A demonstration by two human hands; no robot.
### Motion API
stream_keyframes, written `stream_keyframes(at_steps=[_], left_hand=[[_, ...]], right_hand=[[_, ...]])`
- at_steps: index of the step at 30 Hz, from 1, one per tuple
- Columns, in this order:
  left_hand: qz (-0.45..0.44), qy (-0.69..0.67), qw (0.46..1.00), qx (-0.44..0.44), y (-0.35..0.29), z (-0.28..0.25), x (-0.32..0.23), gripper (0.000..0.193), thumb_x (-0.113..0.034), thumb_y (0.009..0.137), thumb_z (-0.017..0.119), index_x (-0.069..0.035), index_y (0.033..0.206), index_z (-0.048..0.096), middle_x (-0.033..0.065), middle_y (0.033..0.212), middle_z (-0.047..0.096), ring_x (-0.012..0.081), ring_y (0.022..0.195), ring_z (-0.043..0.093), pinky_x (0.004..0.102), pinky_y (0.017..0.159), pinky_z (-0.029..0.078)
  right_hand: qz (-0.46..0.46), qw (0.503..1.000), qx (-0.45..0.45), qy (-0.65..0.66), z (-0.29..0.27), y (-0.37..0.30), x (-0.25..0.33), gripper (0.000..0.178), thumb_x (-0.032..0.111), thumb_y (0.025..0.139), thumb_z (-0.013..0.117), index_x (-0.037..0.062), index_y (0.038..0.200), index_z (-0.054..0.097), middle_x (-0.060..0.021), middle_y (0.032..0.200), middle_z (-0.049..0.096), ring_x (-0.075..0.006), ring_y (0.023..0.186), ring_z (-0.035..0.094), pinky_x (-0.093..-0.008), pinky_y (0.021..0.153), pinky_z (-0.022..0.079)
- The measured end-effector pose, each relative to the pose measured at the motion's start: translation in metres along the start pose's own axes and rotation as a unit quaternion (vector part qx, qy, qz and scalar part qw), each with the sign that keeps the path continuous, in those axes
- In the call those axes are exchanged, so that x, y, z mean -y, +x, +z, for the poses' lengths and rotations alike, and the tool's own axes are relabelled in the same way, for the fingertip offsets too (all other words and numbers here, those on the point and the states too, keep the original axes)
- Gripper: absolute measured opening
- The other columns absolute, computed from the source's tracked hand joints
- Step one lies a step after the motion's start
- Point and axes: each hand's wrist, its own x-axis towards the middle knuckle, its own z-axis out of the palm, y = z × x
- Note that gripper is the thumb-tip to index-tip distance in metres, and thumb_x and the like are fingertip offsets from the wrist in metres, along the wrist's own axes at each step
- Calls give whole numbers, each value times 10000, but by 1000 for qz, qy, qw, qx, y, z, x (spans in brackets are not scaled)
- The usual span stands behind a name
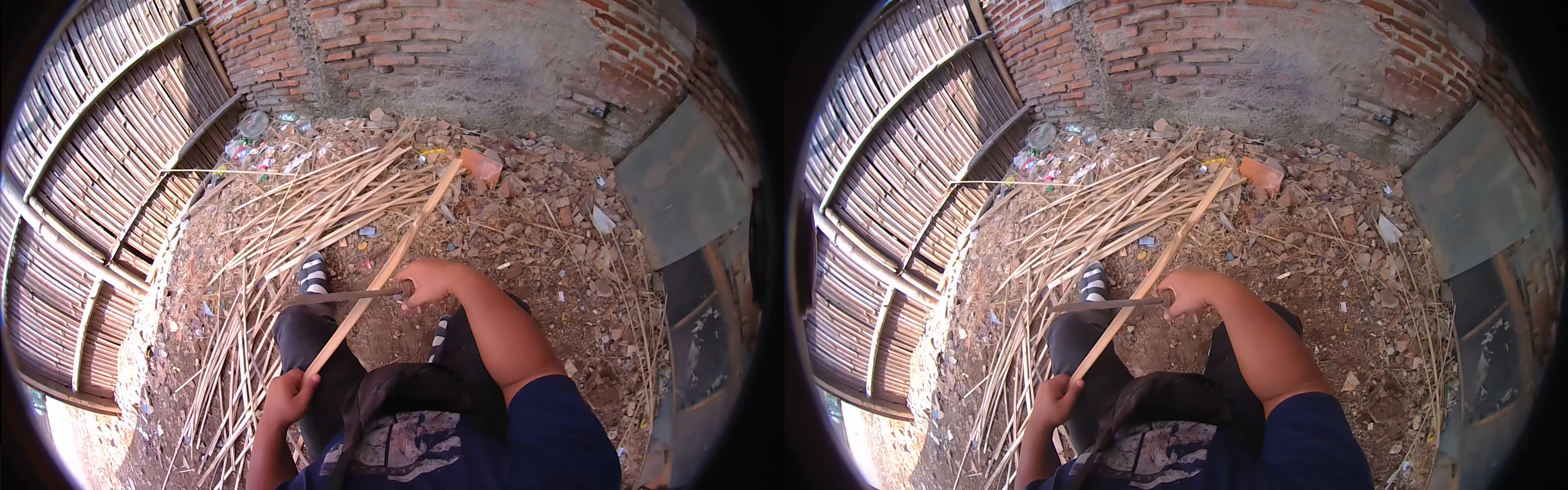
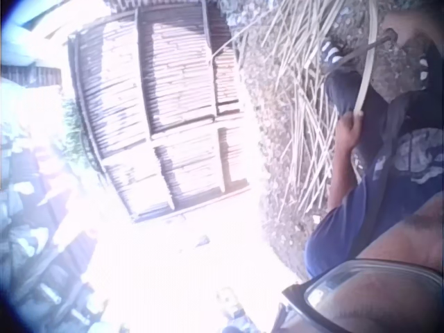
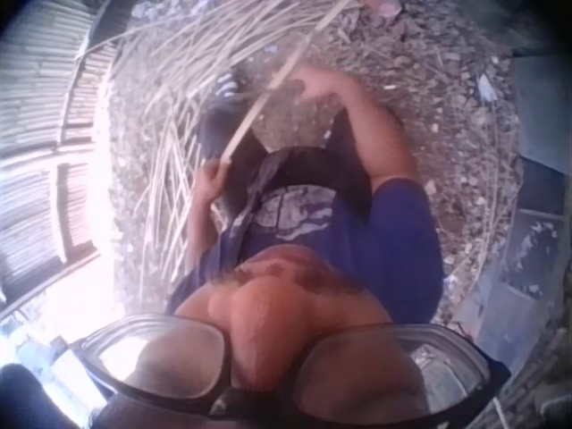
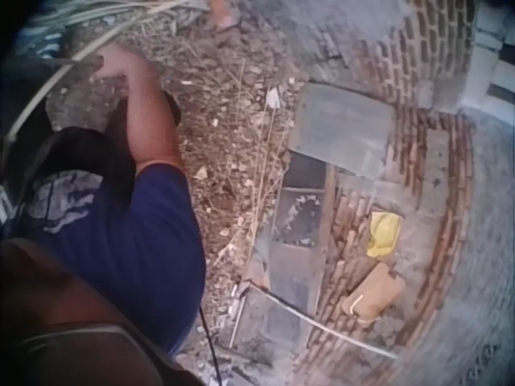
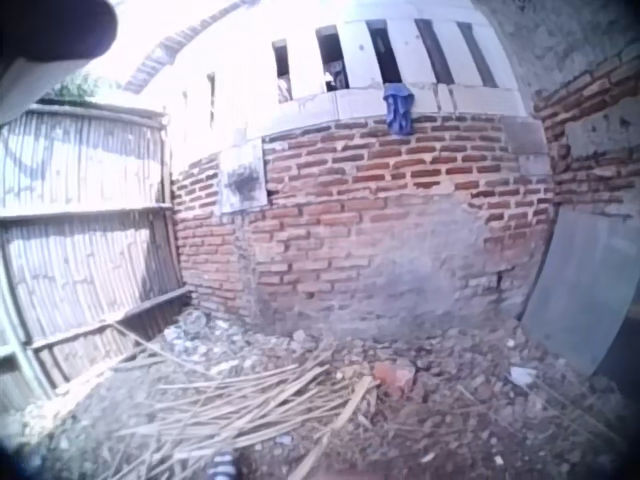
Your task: The person shaves a long strip of bamboo with a knife, repeatedly passing the blade along the length of the wood while holding it by hand on the ground.
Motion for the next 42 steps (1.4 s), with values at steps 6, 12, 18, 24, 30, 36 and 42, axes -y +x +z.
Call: stream_keyframes(at_steps=[6,12,18,24,30,36,42], left_hand=[[1,-6,1000,-21,-3,3,0,472,-390,937,668,2,702,550,204,581,547,363,537,554,446,534,413],[-22,-19,1000,-8,-2,1,-1,492,-410,929,685,2,694,554,176,570,547,299,520,532,432,536,420],[-16,-6,1000,5,-1,-2,-1,500,-421,925,689,2,690,560,175,576,554,310,532,554,429,541,428],[-17,-14,1000,-9,-4,-1,-5,474,-390,936,687,10,709,575,133,575,535,215,556,507,402,538,410],[-14,-2,1000,-7,-2,-1,-2,482,-424,922,686,-4,708,584,178,586,565,325,544,571,433,548,437],[-20,-2,1000,5,-2,-4,-7,502,-434,921,685,-2,692,570,180,585,564,331,544,572,436,543,433],[-12,2,1000,-4,-2,-2,-4,507,-432,922,684,0,686,566,184,581,562,347,547,581,442,539,431]], right_hand=[[81,981,-154,81,-11,7,-49,544,396,763,807,6,1119,680,-184,941,704,-336,891,680,-434,791,517],[87,991,-89,42,-12,-3,-21,459,357,764,787,55,1100,706,-191,964,705,-358,930,682,-451,823,531],[16,1000,-4,-2,7,7,-10,487,373,759,798,54,1116,709,-167,951,719,-316,932,699,-431,796,539],[87,990,-86,66,-9,4,-31,482,375,758,805,42,1092,705,-157,910,717,-301,870,701,-425,773,533],[109,989,-99,25,-14,-4,-27,489,374,750,799,49,1103,703,-184,1005,708,-336,967,682,-435,831,528],[53,998,-12,-9,2,4,-10,546,382,754,801,67,1186,692,-180,1046,706,-345,988,676,-438,842,525],[73,997,-16,33,-13,3,-15,522,383,763,804,58,1156,693,-181,1002,708,-337,951,684,-427,816,529]])
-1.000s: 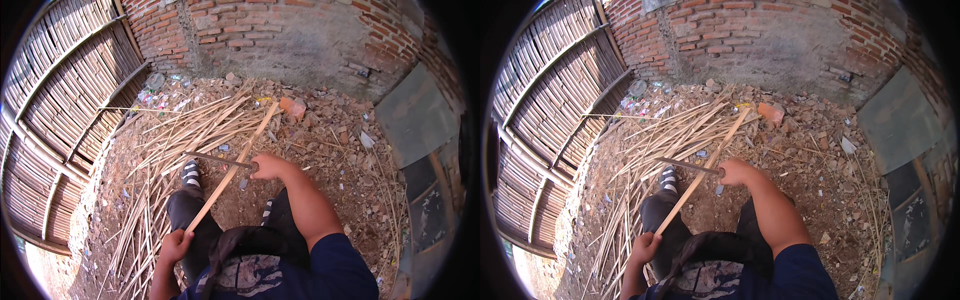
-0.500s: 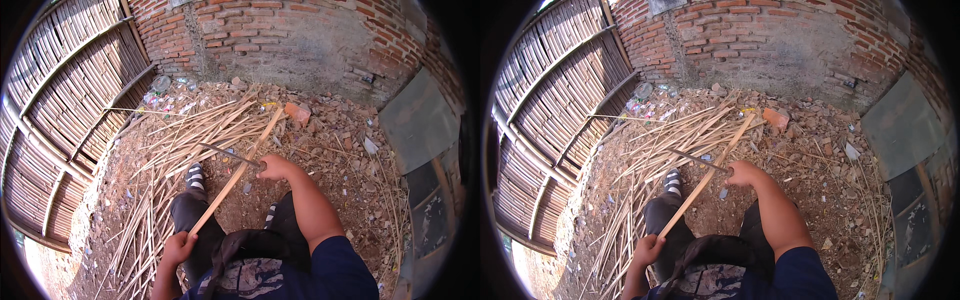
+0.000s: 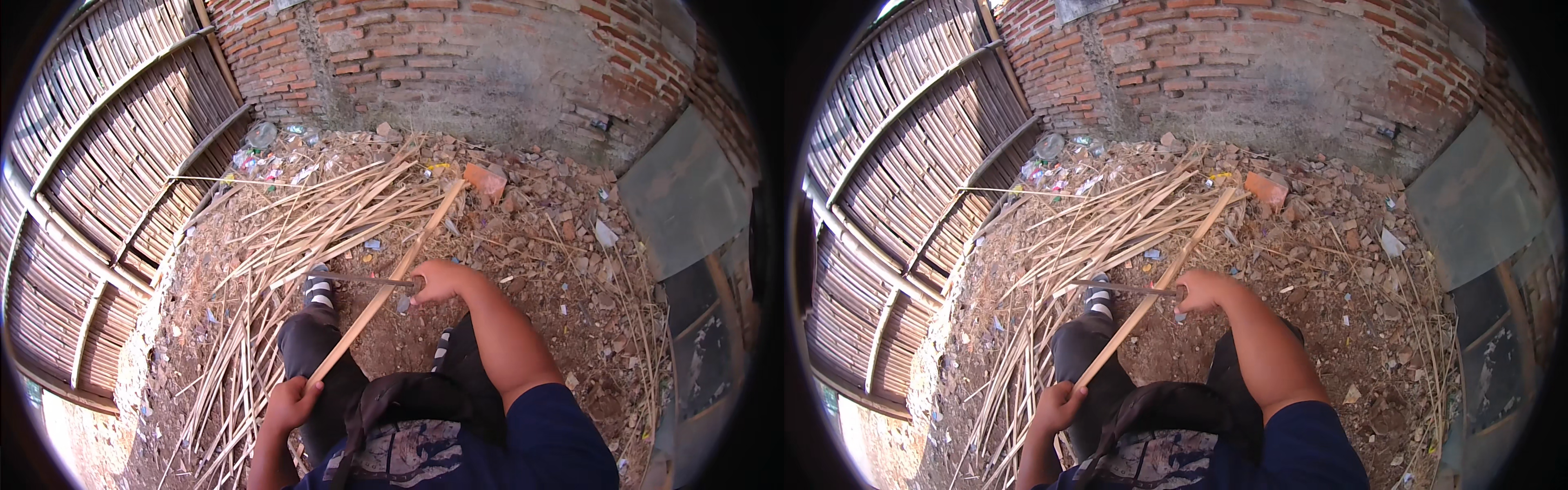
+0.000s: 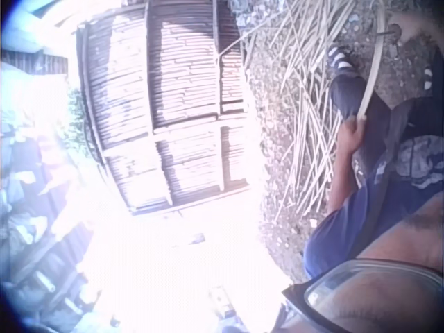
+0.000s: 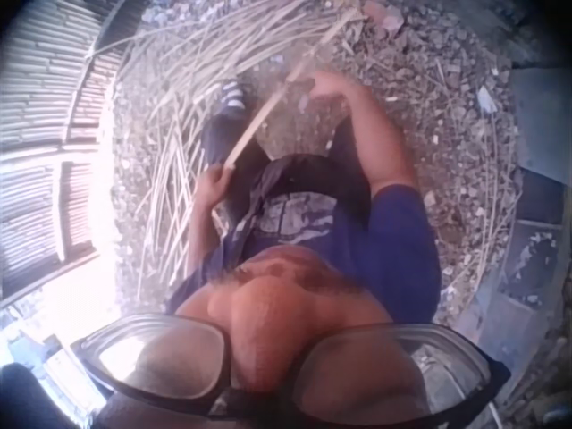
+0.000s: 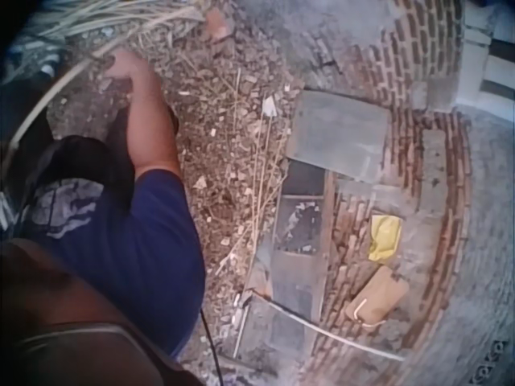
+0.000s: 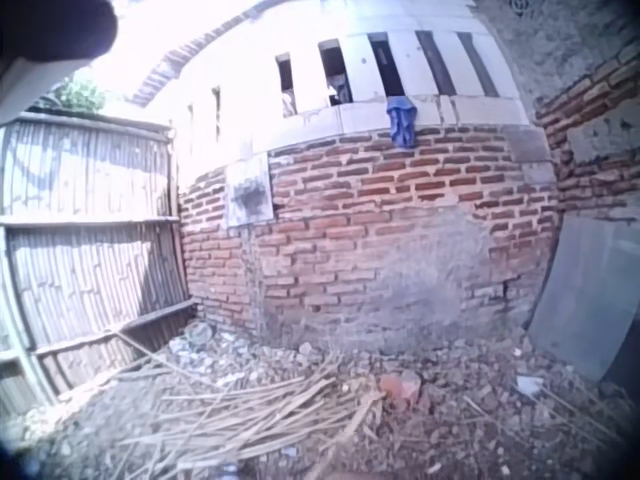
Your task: The person shaves a long strip of bamboo with a knife, repeatedly passing the blade along the length of the wood while holding it by hand on the ground.
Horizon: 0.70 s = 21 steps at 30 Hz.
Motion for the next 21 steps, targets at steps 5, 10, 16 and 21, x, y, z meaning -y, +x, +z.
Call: stream_keyframes(at_steps=[5,10,16,21], left_hand=[[-12,-10,1000,8,1,1,0,506,-439,919,686,2,694,577,188,584,565,353,553,585,445,543,435],[-8,-1,1000,9,2,1,5,509,-447,913,688,2,699,582,191,590,568,353,563,593,446,550,442],[-9,3,1000,23,1,-2,2,502,-448,915,688,0,711,586,193,603,573,361,571,590,447,560,445],[-11,1,1000,17,0,-3,-1,499,-446,920,688,-2,718,587,185,601,571,345,562,580,438,558,443]], right_hand=[[80,992,-92,34,-4,6,-33,473,386,768,804,49,1081,695,-177,967,707,-332,925,688,-425,810,534],[44,997,-61,-20,3,3,-17,500,371,762,802,54,1134,695,-184,993,711,-342,946,687,-435,832,538],[-25,999,-19,-44,13,1,2,536,361,757,803,93,1207,691,-175,1003,718,-340,965,689,-431,847,542],[11,998,23,65,0,-5,4,507,365,759,802,85,1169,703,-168,979,714,-326,938,688,-413,839,539]])
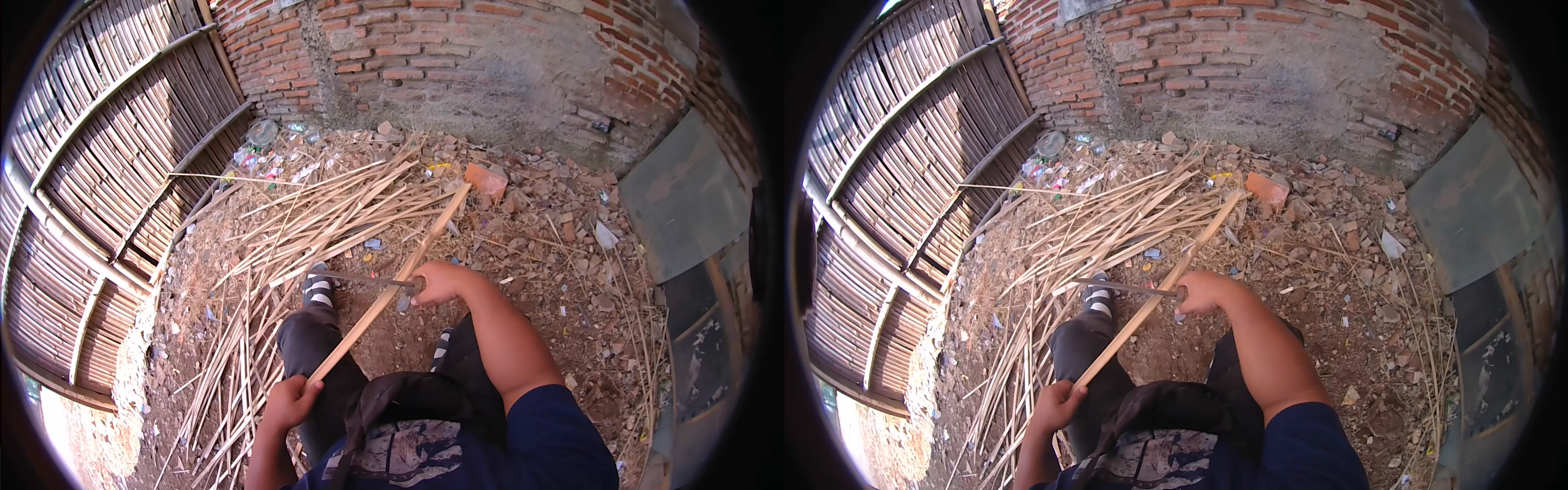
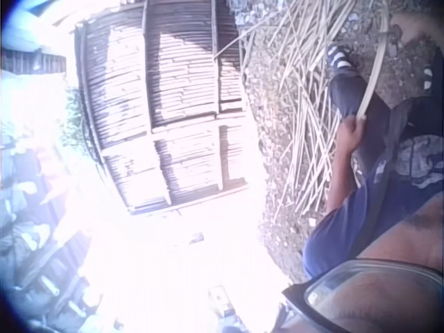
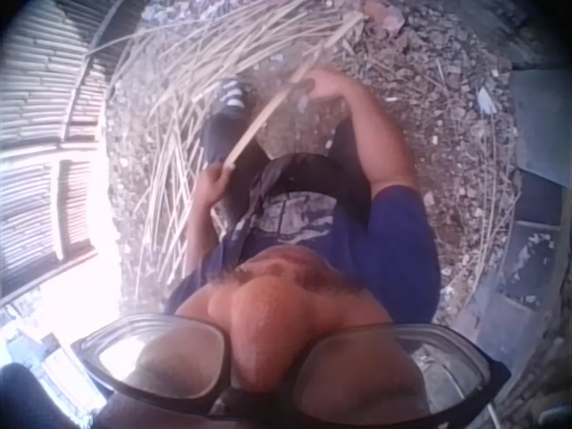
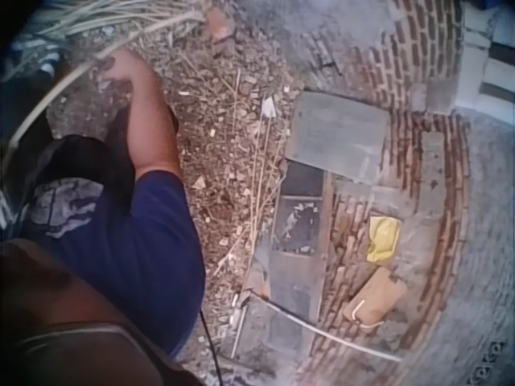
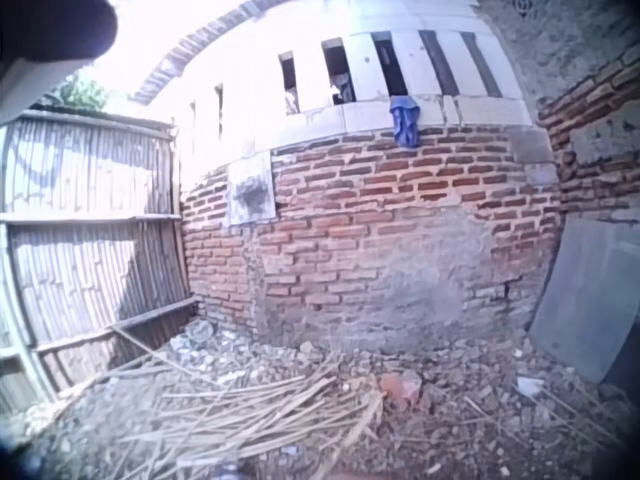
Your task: The person shaves a long strip of bamboo with a knife, repeatedly passing the blade along the length of the wood while holding it by hand on the ground.
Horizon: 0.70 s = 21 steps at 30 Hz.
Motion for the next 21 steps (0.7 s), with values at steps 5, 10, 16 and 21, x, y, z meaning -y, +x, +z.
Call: stream_keyframes(at_steps=[5,10,16,21], left_hand=[[2,-12,1000,0,2,3,4,505,-448,922,688,-1,710,583,181,596,567,336,556,574,436,554,441],[1,-17,1000,-1,2,4,8,511,-448,925,684,-1,701,577,173,584,558,320,541,562,432,546,434],[4,-19,1000,-4,1,3,6,518,-451,928,678,-1,694,573,164,571,542,296,520,532,424,537,423],[-1,-27,1000,-2,2,4,6,505,-431,932,682,5,702,574,135,568,528,232,539,504,402,531,412]], right_hand=[[21,998,-59,-13,0,2,-16,488,372,758,800,59,1121,712,-178,964,707,-328,919,683,-417,823,531],[-21,992,-78,-93,0,-3,-5,504,380,756,802,48,1124,712,-187,967,705,-332,915,681,-424,801,524],[-7,999,-50,-8,-3,2,-15,460,388,748,804,38,1035,719,-173,914,708,-321,869,687,-423,771,525],[-2,996,-88,-31,-3,5,-22,437,392,752,796,38,996,716,-161,881,711,-325,841,689,-428,752,525]])
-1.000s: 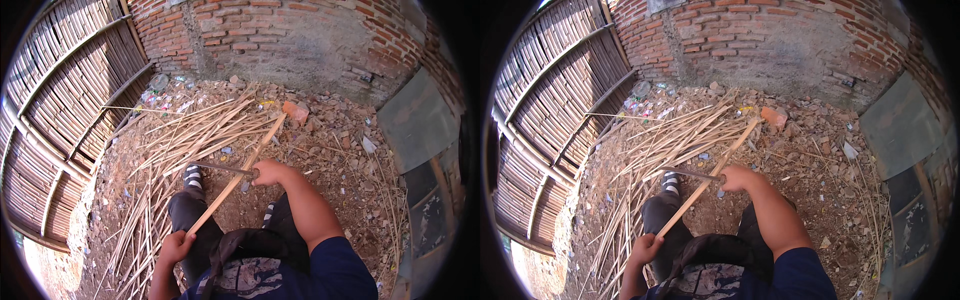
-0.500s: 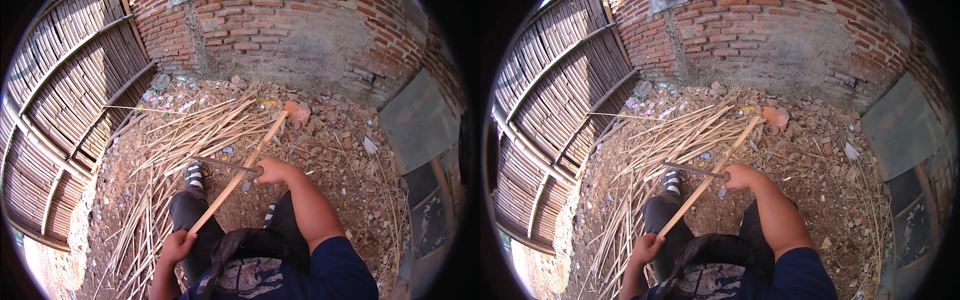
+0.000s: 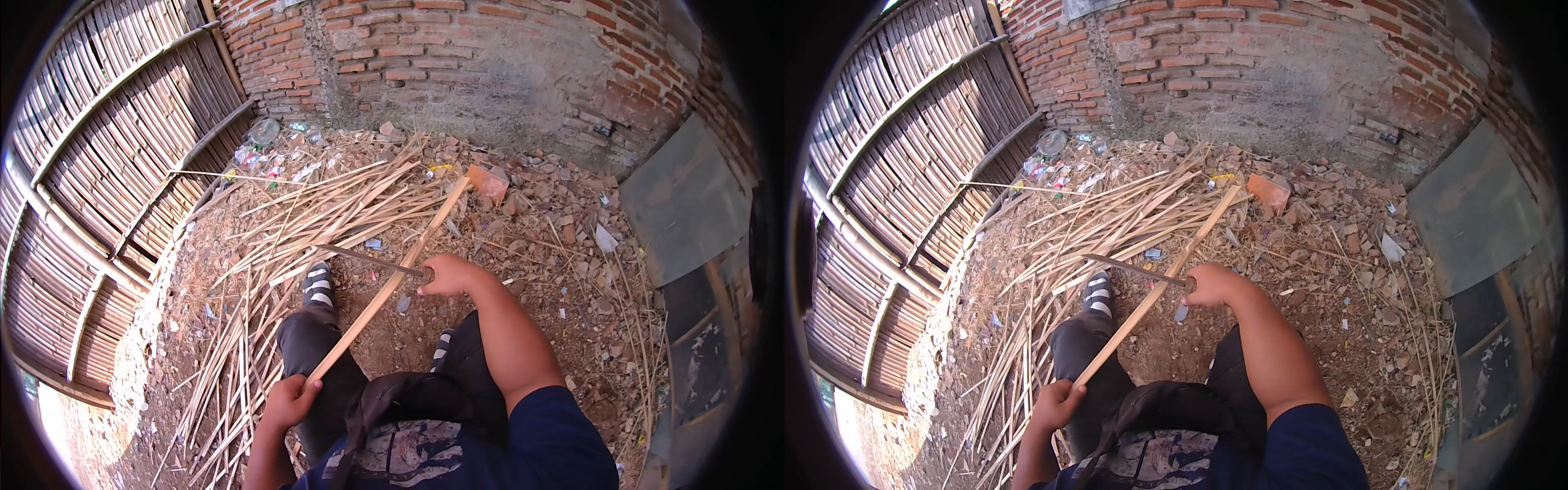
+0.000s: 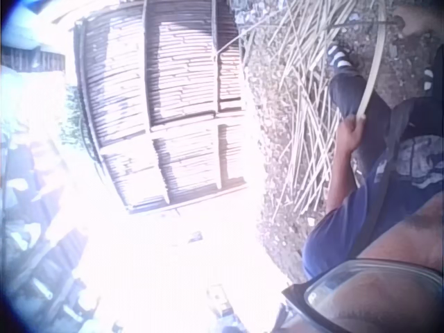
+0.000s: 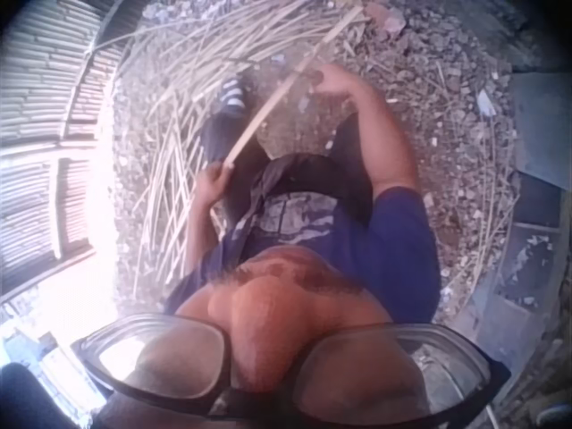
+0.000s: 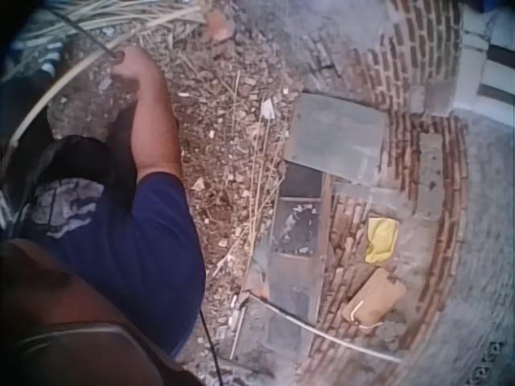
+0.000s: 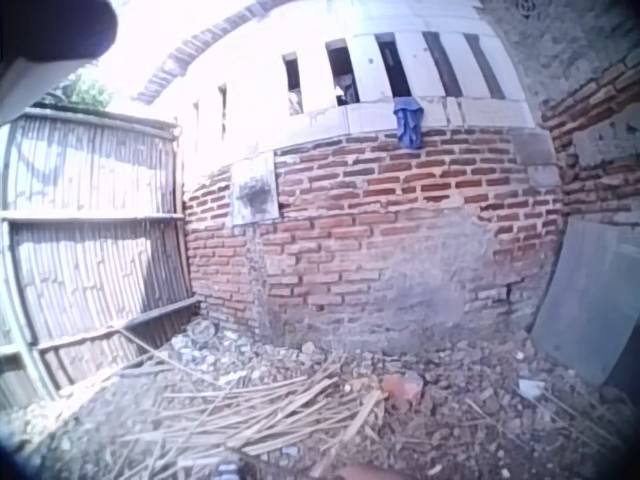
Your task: The person shaves a long strip of bamboo with a knife, repeatedly passing the blade along the length of the wood while holding it by hand on the ground.
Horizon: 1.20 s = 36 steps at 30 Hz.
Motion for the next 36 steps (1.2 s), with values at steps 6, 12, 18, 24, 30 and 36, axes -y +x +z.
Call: stream_keyframes(at_steps=[6,12,18,24,30,36], left_hand=[[-6,-7,1000,12,0,-3,-2,501,-420,934,688,11,707,573,103,568,513,168,561,474,380,528,404],[-7,-5,1000,7,-1,-3,-4,513,-436,931,686,6,698,567,124,559,517,212,537,488,397,529,409],[-7,0,1000,8,-1,-4,-8,510,-431,933,687,11,706,573,117,575,526,183,564,488,388,532,408],[-11,6,1000,9,0,-2,1,518,-461,923,682,7,723,590,165,585,553,279,541,546,412,547,434],[-12,9,1000,15,1,-2,0,512,-455,927,680,8,727,591,167,589,553,281,553,552,413,555,436],[-3,-17,1000,-1,0,2,5,501,-431,935,678,8,716,575,144,574,532,234,540,507,405,542,417]], right_hand=[[-45,996,15,-81,10,-4,16,477,386,758,788,48,1087,713,-173,911,709,-345,869,684,-428,764,526],[-26,998,52,-2,4,-3,15,492,375,759,802,36,1102,704,-170,888,703,-314,856,692,-422,750,529],[-23,999,-7,-27,-2,-6,4,461,357,774,814,30,1079,700,-141,804,706,-257,751,715,-394,690,542],[-19,995,45,-82,5,-10,29,504,359,760,796,84,1172,703,-174,985,709,-350,950,686,-452,816,536],[-46,993,47,-95,13,-7,31,524,359,765,802,76,1191,691,-165,983,711,-339,943,686,-443,809,533],[16,1000,-19,19,-5,-2,2,476,389,756,803,47,1071,700,-164,950,707,-328,917,687,-437,786,524]])
